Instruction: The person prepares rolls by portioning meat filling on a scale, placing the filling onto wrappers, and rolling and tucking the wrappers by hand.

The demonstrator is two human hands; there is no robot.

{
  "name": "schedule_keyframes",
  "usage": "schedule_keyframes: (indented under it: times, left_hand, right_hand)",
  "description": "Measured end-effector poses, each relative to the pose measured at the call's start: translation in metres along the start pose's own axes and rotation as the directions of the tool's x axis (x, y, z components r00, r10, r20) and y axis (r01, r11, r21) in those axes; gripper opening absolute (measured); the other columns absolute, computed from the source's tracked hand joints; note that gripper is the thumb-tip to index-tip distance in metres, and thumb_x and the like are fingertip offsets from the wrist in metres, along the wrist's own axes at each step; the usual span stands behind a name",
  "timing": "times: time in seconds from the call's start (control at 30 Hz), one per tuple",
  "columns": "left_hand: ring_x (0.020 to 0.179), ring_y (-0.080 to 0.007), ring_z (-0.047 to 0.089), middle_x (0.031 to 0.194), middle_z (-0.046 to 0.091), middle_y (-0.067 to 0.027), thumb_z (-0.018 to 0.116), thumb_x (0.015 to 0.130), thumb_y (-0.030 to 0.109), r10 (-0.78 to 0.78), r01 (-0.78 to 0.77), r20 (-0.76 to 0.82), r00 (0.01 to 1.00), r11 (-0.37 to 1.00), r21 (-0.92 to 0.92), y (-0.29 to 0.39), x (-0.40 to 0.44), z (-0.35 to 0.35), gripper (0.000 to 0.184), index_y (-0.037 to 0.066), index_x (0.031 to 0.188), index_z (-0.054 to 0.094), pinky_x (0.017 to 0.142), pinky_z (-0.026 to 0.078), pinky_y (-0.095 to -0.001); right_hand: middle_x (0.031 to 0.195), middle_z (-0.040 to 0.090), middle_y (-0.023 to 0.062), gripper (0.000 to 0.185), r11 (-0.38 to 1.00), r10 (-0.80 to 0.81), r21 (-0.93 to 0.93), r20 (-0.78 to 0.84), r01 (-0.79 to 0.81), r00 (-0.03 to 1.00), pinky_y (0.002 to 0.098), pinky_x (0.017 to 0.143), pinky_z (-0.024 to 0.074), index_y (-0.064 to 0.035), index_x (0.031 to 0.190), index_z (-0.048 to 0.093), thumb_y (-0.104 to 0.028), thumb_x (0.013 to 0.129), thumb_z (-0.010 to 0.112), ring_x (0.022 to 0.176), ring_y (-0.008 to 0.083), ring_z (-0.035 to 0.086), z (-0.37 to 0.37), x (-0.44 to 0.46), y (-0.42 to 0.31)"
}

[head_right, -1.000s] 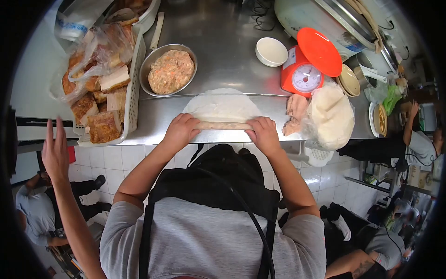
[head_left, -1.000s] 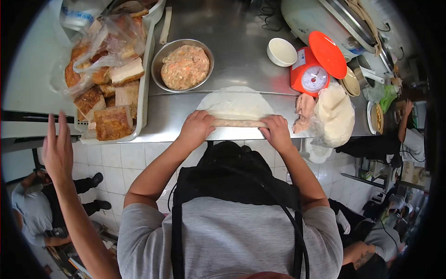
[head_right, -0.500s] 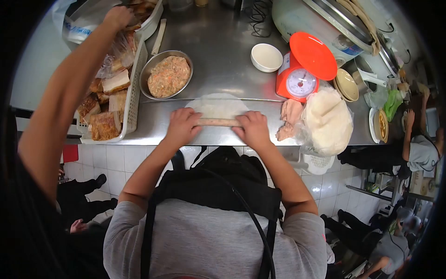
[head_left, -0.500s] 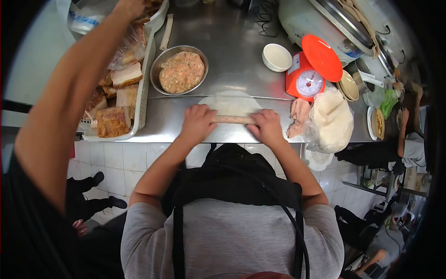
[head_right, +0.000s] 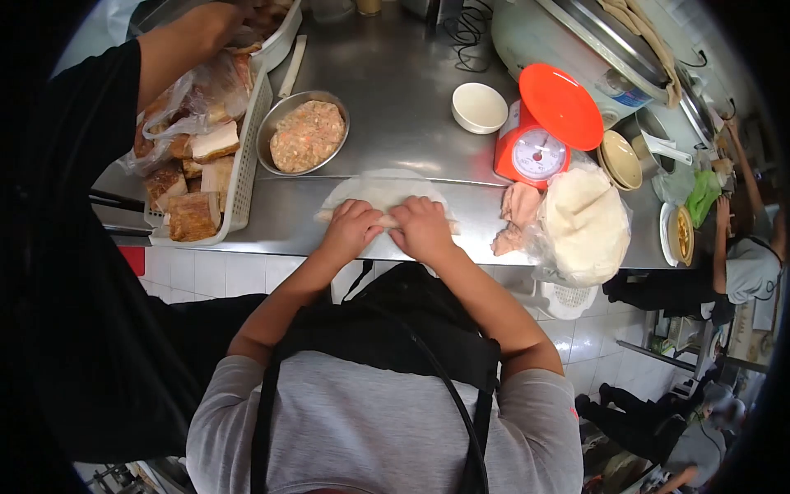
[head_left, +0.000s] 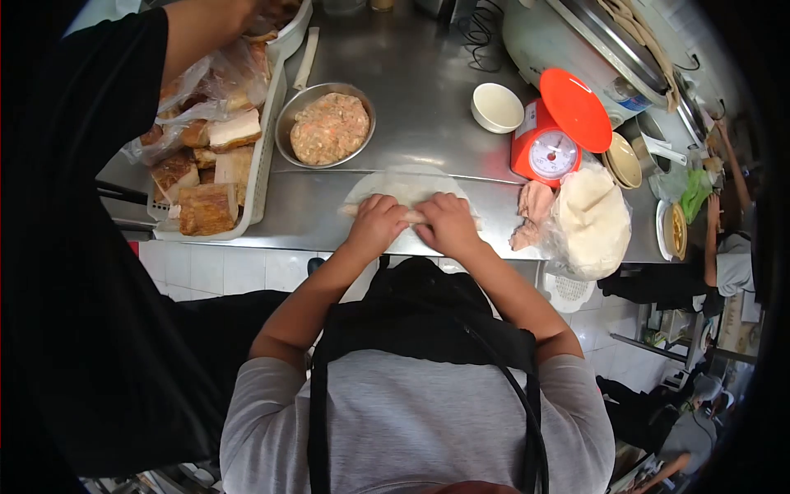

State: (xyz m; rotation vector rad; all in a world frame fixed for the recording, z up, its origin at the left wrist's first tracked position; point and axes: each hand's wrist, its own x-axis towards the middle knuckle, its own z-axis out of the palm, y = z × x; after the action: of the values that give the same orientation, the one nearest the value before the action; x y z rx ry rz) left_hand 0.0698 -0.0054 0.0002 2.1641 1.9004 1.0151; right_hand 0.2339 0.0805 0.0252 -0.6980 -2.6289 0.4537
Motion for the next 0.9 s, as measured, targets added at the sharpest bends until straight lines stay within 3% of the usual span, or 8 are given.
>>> schedule_keyframes:
  times: [0.13, 0.37, 0.53, 0.63, 0.73, 0.8, 0.83, 0.9]
  left_hand:
    - [0.089, -0.0238, 0.049, 0.087, 0.051, -0.0037, 0.072, 0.061, 0.017, -0.005, 0.006, -0.007, 1.000, 0.997, 0.072, -0.001, -0.003, -0.001, 0.031, 0.012, 0.091, 0.063, 0.078, 0.037, -0.0381]
    - [0.089, -0.0229, 0.048, 0.089, 0.053, -0.0023, 0.074, 0.060, 0.019, -0.118, 0.134, -0.086, 0.989, 0.967, 0.216, -0.010, -0.020, -0.020, 0.036, 0.015, 0.094, 0.065, 0.081, 0.031, -0.0384]
    - [0.090, -0.0208, 0.052, 0.086, 0.058, -0.0011, 0.070, 0.065, 0.021, -0.169, 0.181, -0.087, 0.982, 0.971, 0.157, -0.025, -0.016, -0.030, 0.026, 0.013, 0.089, 0.063, 0.081, 0.031, -0.0392]
    - [0.089, -0.0209, 0.052, 0.083, 0.059, 0.0007, 0.067, 0.069, 0.021, -0.129, 0.139, -0.069, 0.989, 0.976, 0.169, -0.032, -0.008, -0.033, 0.016, 0.012, 0.082, 0.062, 0.080, 0.031, -0.0388]
    - [0.087, -0.0214, 0.051, 0.083, 0.058, 0.0005, 0.066, 0.070, 0.018, -0.072, 0.089, -0.090, 0.993, 0.976, 0.197, -0.035, 0.000, -0.033, 0.008, 0.012, 0.076, 0.063, 0.078, 0.031, -0.0374]
    - [0.088, -0.0217, 0.050, 0.085, 0.057, 0.0001, 0.066, 0.070, 0.018, -0.062, 0.078, -0.080, 0.995, 0.974, 0.215, -0.036, 0.004, -0.034, 0.006, 0.013, 0.073, 0.064, 0.078, 0.032, -0.0371]
    - [0.089, -0.0217, 0.050, 0.086, 0.056, -0.0005, 0.066, 0.070, 0.018, -0.069, 0.083, -0.064, 0.996, 0.968, 0.235, -0.035, 0.005, -0.034, 0.008, 0.013, 0.075, 0.064, 0.078, 0.032, -0.0372]
    - [0.090, -0.0218, 0.050, 0.090, 0.056, -0.0017, 0.067, 0.068, 0.018, -0.078, 0.083, -0.031, 0.996, 0.958, 0.276, -0.033, 0.009, -0.033, 0.013, 0.013, 0.080, 0.065, 0.079, 0.033, -0.0375]
  right_hand:
    - [0.089, 0.053, 0.0053, 0.028, 1.000, -0.009, 0.002, -0.039, 0.009, 0.999, 0.0379, 0.074, 0.0366, -0.0133, 0.090, 0.062, -0.021, 0.065, 0.070, 0.088, 0.0249, 0.050, 0.019, 0.000, 0.002]
    - [0.091, 0.054, 0.0049, 0.031, 0.994, 0.062, -0.077, -0.150, -0.074, 0.987, 0.0380, 0.074, 0.0367, -0.0139, 0.098, 0.062, -0.019, 0.067, 0.069, 0.087, 0.0244, 0.049, -0.012, -0.051, 0.040]
    - [0.090, 0.058, 0.0047, 0.018, 0.972, 0.224, 0.100, -0.125, -0.212, 0.967, 0.0379, 0.076, 0.0363, -0.0117, 0.091, 0.060, -0.016, 0.074, 0.063, 0.085, 0.0253, 0.051, -0.011, -0.045, 0.052]
    - [0.086, 0.057, 0.0065, 0.013, 0.959, 0.275, -0.045, -0.082, -0.279, 0.958, 0.0391, 0.074, 0.0372, -0.0100, 0.086, 0.058, -0.016, 0.075, 0.061, 0.082, 0.0269, 0.052, -0.013, -0.036, 0.050]
    - [0.082, 0.055, 0.0063, 0.015, 0.942, 0.213, -0.224, -0.183, -0.252, 0.960, 0.0390, 0.071, 0.0381, -0.0102, 0.086, 0.058, -0.017, 0.074, 0.061, 0.081, 0.0270, 0.051, -0.006, -0.024, 0.046]
    - [0.082, 0.053, 0.0059, 0.016, 0.992, 0.039, -0.107, -0.224, -0.065, 0.974, 0.0387, 0.070, 0.0388, -0.0115, 0.088, 0.058, -0.015, 0.072, 0.062, 0.081, 0.0265, 0.051, -0.002, -0.013, 0.035]
    - [0.085, 0.052, 0.0051, 0.020, 0.998, -0.011, -0.056, -0.169, 0.001, 0.985, 0.0374, 0.069, 0.0390, -0.0126, 0.090, 0.058, -0.016, 0.071, 0.063, 0.082, 0.0254, 0.050, -0.005, -0.008, 0.025]
    - [0.086, 0.052, 0.0047, 0.023, 0.999, -0.003, -0.047, -0.151, -0.004, 0.989, 0.0371, 0.069, 0.0391, -0.0132, 0.092, 0.058, -0.017, 0.070, 0.065, 0.082, 0.0248, 0.050, 0.005, -0.005, 0.021]
